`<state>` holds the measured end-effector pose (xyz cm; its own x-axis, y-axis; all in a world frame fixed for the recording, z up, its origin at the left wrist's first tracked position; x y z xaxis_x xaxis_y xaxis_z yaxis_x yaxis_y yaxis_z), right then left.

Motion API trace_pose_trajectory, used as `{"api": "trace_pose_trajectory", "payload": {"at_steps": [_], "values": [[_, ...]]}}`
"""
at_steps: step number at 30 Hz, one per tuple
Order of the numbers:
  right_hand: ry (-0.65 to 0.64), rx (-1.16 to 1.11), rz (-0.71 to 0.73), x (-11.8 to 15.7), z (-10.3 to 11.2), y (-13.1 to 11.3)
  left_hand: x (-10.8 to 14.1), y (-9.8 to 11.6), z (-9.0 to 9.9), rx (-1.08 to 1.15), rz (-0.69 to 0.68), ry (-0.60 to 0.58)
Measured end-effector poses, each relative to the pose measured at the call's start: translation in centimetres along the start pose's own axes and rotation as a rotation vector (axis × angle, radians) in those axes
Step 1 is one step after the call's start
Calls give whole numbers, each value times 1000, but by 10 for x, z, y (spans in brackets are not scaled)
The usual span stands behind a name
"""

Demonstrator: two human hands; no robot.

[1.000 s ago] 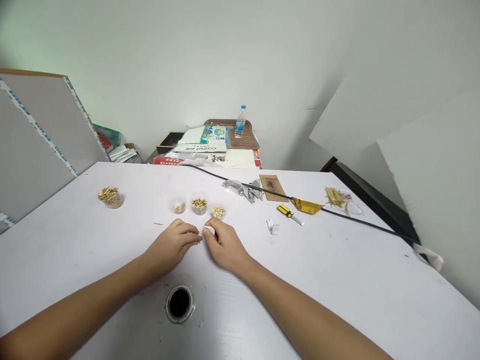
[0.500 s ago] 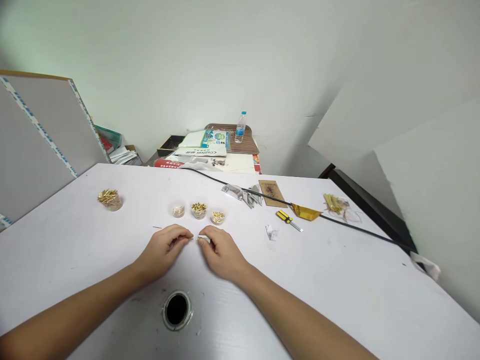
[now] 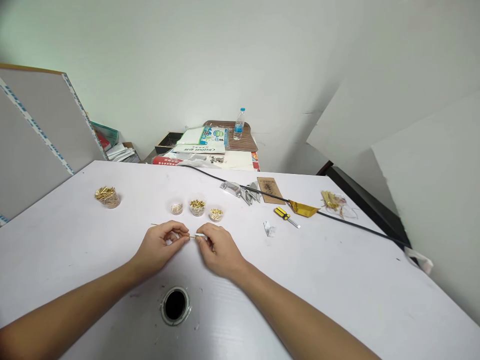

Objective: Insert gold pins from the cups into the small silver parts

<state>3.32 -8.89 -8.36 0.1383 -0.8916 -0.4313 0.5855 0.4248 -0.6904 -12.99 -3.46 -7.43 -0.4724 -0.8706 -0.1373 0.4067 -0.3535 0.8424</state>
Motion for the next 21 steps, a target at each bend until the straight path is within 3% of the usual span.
{"api": "trace_pose_trajectory", "payload": {"at_steps": [13, 21], "values": [[7, 22, -8, 0, 0, 0, 2, 4, 0, 44, 14, 19], [11, 50, 15, 2, -1, -6, 4, 9, -1, -14, -81, 16]]}}
Point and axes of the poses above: each hand's wrist, its own x-axis away from the middle knuckle, its own z-axis out of the back of the hand, y = z × x, the point moved 5 cm from there along -x, towards the middle knuckle, and after that the axes turned 4 degrees about z, right-handed, at the moved point
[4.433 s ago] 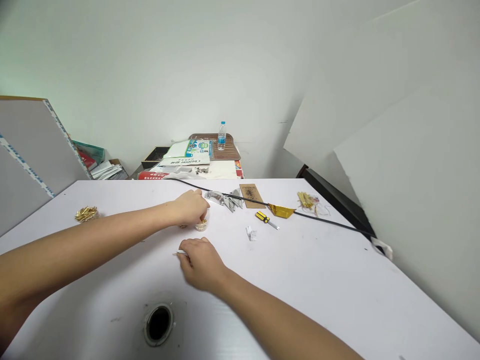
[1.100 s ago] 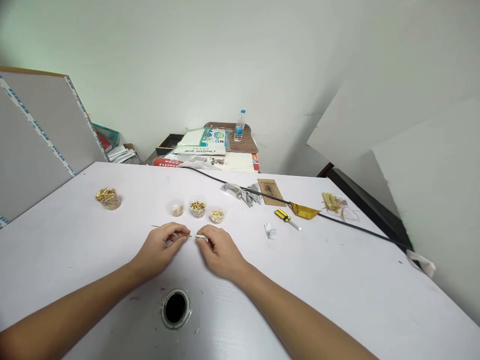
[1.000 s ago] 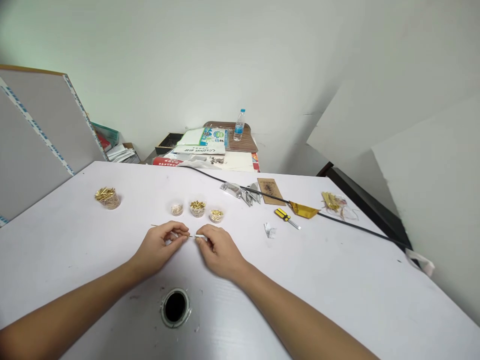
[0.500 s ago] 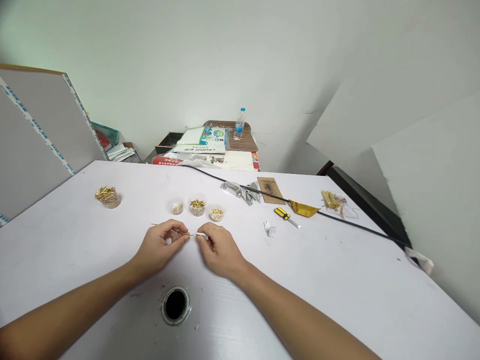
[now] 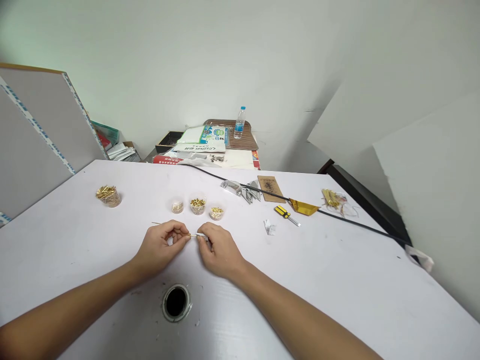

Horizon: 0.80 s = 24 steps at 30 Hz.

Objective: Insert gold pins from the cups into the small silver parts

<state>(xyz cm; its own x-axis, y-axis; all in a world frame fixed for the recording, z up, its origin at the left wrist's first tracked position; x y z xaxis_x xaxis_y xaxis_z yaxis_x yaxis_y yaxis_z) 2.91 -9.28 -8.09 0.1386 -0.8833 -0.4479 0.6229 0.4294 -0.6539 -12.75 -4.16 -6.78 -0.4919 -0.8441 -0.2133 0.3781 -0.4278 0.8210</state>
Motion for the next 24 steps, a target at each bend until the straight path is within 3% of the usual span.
{"api": "trace_pose_trajectory", "payload": {"at_steps": [13, 18, 24], "values": [[-58, 96, 197, 2, -3, -6, 1, 5, 4, -111, -79, -56], [-88, 60, 129, 1, -4, -4, 1, 5, 4, -125, -115, -83], [-10, 42, 122, 2, -3, -8, 0, 1, 4, 12, 17, -76]]}}
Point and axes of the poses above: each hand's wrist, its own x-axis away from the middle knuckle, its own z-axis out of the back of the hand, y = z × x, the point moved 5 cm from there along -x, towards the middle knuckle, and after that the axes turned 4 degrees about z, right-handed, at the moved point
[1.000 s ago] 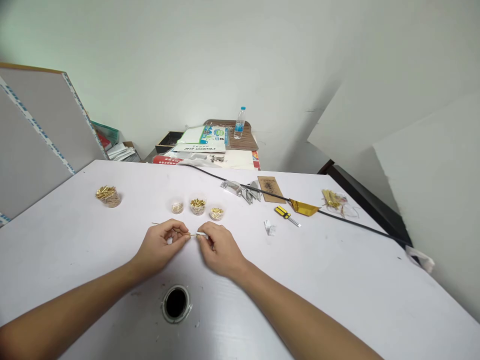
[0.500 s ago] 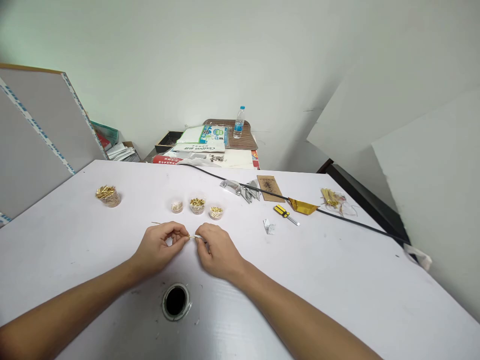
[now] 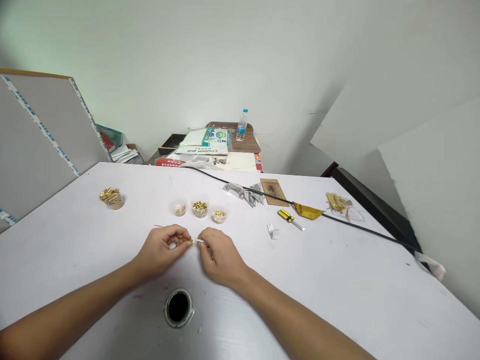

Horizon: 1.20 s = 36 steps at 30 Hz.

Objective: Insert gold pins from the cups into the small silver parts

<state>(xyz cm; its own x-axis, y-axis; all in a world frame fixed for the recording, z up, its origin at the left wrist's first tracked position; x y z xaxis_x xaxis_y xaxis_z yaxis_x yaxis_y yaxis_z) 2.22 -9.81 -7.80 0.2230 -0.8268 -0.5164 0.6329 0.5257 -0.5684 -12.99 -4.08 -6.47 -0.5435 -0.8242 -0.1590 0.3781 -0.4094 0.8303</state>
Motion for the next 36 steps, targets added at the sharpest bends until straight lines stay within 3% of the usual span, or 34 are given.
{"api": "trace_pose_trajectory", "payload": {"at_steps": [7, 16, 24, 28, 33, 36], "values": [[32, 134, 119, 1, 2, -4, 0, -7, -4, 221, 137, -24], [39, 57, 83, 0, 3, -2, 1, -11, -8, 391, 247, -29], [14, 144, 196, -1, 4, -5, 0, -17, -12, 530, 373, -89], [-8, 74, 180, -2, 3, -3, 0, -18, -12, 496, 357, -103], [-42, -29, 36, -3, 0, 2, 0, -15, -8, 330, 237, -51], [-40, -13, 49, -2, 0, 3, -1, -14, -8, 305, 234, -51]]}}
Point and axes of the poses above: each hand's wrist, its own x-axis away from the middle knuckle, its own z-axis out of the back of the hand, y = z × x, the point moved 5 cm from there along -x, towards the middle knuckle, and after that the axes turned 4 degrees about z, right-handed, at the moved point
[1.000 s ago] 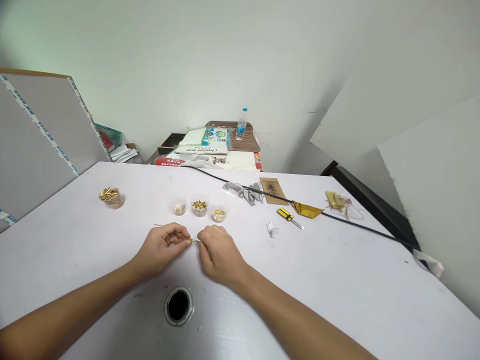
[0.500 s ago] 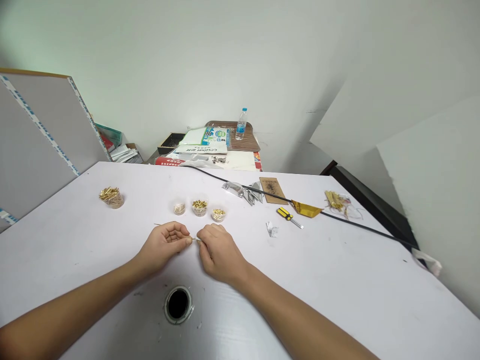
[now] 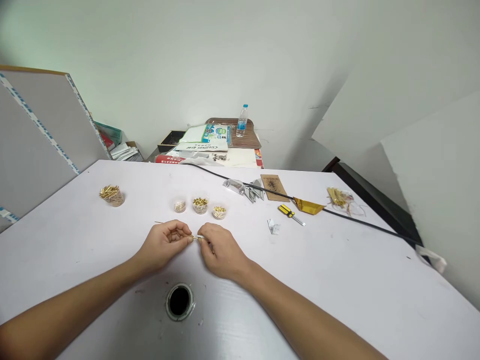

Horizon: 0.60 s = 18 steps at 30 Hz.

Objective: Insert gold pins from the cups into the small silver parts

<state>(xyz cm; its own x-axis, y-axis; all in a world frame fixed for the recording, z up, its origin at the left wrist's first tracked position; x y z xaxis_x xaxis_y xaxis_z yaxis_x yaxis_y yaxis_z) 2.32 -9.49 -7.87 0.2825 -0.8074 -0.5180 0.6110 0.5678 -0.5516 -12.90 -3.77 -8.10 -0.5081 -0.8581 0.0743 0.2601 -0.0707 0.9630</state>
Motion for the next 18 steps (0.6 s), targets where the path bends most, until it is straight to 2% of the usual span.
{"api": "trace_pose_trajectory", "payload": {"at_steps": [4, 9, 13, 18], "values": [[5, 127, 95, 1, 1, -2, -3, -1, -2, 119, 65, -41], [-48, 205, 160, 1, 1, -3, -5, -4, -2, 150, 133, -92], [-74, 156, 124, 1, 0, 0, -5, -3, -2, 114, 121, -102], [-47, 82, 49, 3, -3, 2, -4, 0, -1, 92, 88, -87]]}}
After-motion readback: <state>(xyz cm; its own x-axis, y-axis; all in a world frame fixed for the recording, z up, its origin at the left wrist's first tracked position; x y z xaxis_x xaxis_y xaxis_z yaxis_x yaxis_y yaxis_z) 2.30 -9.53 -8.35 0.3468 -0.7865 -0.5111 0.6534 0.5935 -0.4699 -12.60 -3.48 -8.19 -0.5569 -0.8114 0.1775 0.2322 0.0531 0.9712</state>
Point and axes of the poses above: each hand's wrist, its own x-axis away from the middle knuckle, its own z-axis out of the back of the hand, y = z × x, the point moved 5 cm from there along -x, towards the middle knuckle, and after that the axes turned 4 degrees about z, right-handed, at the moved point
